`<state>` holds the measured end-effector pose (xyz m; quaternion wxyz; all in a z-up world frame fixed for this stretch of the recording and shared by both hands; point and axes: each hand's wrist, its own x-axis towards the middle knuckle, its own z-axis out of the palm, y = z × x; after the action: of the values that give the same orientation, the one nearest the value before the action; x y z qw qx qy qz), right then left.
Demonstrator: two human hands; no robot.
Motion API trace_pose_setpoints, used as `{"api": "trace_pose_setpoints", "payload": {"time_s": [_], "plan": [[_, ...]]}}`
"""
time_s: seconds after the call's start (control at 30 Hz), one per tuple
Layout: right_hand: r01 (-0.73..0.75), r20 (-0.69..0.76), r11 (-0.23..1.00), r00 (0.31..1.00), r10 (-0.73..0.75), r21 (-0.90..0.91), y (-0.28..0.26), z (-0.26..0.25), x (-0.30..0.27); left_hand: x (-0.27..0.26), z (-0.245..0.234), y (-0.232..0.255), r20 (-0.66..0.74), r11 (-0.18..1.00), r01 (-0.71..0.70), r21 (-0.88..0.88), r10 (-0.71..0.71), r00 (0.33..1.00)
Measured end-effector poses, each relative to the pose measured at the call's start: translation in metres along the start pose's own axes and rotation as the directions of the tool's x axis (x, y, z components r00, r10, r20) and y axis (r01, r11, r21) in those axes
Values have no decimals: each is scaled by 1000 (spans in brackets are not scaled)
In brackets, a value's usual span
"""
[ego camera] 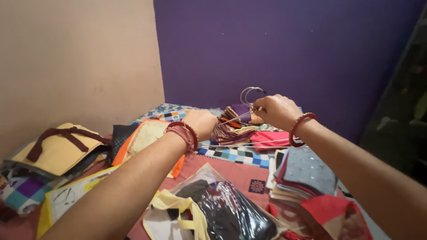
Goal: The person removes jackets from plastic bags, places them on hangers, and hangs them in a wardrobe. The person handles a pink jacket, a black jacket, and a light purple jacket, placing each on a hanger and hanging it on the wardrobe rail.
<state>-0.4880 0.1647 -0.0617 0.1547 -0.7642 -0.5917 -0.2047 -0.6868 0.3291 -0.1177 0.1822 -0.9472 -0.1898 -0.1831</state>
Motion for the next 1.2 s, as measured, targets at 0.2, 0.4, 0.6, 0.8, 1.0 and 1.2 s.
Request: {"api": "trace_pose_setpoints", "payload": {"time_s": [0.2,0.4,0.6,0.8,1.0,1.2], "plan": [[3,39,999,999,-5,44,-29,54,70,15,47,-76,-3,1000,14,-17,-14,1000],[6,82,1000,997,-7,11,-78,101,116,18,94,-143,-30,993,77,-85,-79,996],[115,28,985,992,-119,130,-135,173,160,12,133,-219,21,977,75,-198,-73,997],[-34,112,991,993,19,132,-208,243,198,-18,196,-312,-42,963,-9,-269,-2,999],[-194,241,972,958,158,135,-231,323,204,-53,262,-399,88,962,129,-240,-111,990],[-216,290,963,943,162,163,-235,400,180,-88,313,-436,297,938,247,-242,-171,940]]}}
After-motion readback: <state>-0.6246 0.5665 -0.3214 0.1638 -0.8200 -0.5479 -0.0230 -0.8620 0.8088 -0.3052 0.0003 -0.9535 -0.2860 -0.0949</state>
